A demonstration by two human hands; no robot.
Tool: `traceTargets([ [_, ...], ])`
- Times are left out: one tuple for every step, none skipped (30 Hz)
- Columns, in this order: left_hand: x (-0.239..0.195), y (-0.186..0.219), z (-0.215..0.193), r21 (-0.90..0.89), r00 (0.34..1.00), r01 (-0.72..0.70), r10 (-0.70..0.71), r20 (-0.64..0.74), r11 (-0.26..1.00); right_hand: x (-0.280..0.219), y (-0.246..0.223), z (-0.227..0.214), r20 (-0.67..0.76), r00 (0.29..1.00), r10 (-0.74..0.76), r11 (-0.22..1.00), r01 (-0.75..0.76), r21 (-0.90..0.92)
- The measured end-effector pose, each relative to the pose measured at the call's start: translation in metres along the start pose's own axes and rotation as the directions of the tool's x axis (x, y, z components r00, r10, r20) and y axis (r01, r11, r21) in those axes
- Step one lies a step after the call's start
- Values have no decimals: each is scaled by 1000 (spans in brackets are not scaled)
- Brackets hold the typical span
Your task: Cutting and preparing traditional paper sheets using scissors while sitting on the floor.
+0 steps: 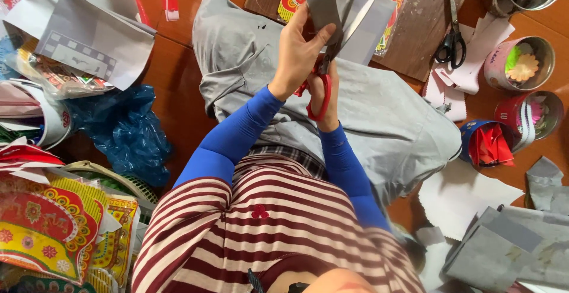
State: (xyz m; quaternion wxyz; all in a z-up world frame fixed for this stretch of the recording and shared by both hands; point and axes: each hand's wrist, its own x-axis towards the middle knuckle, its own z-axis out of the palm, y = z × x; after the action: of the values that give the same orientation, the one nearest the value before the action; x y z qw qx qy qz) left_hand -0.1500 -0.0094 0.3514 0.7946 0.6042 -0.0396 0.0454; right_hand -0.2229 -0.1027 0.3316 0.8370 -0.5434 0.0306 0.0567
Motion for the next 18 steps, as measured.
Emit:
traceTargets([
  [2,-1,-1,-2,1000,-1,1,0,1000,0,-1,0,0,1000,-1,1000,1,-2],
  [4,-1,-3,12,1000,2,-2,14,1000,0,-2,-1,23,1000,-12,1000,12,-18],
  [6,-2,-4,25,1000,6,-7,28,1000,-1,-3,-1,46,999,-21,999,23,-34],
  [7,-5,-5,23,1000,7,-8,28,1000,-1,-7,-2,45,999,-20,999,22,-36],
  [8,-8,-7,43,999,5,-7,47,999,-1,-9,-2,56,998,-4,999,6,-46],
  [10,-11,-9,63,998,2,-6,67,998,-1,-12,-1,67,998,13,998,-10,-57],
  [10,-14,-11,66,998,1,-6,66,998,-1,-14,1,69,998,13,998,-10,-54],
  [11,-16,-13,71,997,-1,-5,78,997,-2,-16,3,66,998,25,998,-22,-50],
  [12,-19,-14,74,996,-4,-3,91,997,-2,-19,4,62,997,36,998,-33,-48],
  [13,-15,-14,75,996,-6,-1,91,997,-2,-16,2,64,997,35,998,-32,-47],
  [14,-12,-14,41,994,7,-12,107,999,-2,-14,-2,75,997,30,999,-27,-30],
  [16,-9,-14,6,992,21,-22,123,1000,-2,-11,-6,86,996,24,1000,-23,-14],
  [18,-5,-14,5,992,21,-21,123,1000,-2,-12,-7,86,996,24,1000,-22,-16],
  [21,-1,-15,-4,988,27,-27,150,1000,-1,-13,-8,105,994,11,1000,-11,-3],
  [22,3,-18,-9,984,36,-34,174,999,-2,-14,-8,126,992,0,1000,-1,11],
  [23,4,-19,-8,984,36,-34,173,999,-2,-15,-8,127,992,2,1000,-3,12],
  [24,5,-21,30,980,43,-48,194,999,-3,-17,-7,128,992,1,1000,0,-11],
  [26,7,-24,69,974,48,-62,216,996,-3,-18,-5,130,992,0,999,4,-33],
])
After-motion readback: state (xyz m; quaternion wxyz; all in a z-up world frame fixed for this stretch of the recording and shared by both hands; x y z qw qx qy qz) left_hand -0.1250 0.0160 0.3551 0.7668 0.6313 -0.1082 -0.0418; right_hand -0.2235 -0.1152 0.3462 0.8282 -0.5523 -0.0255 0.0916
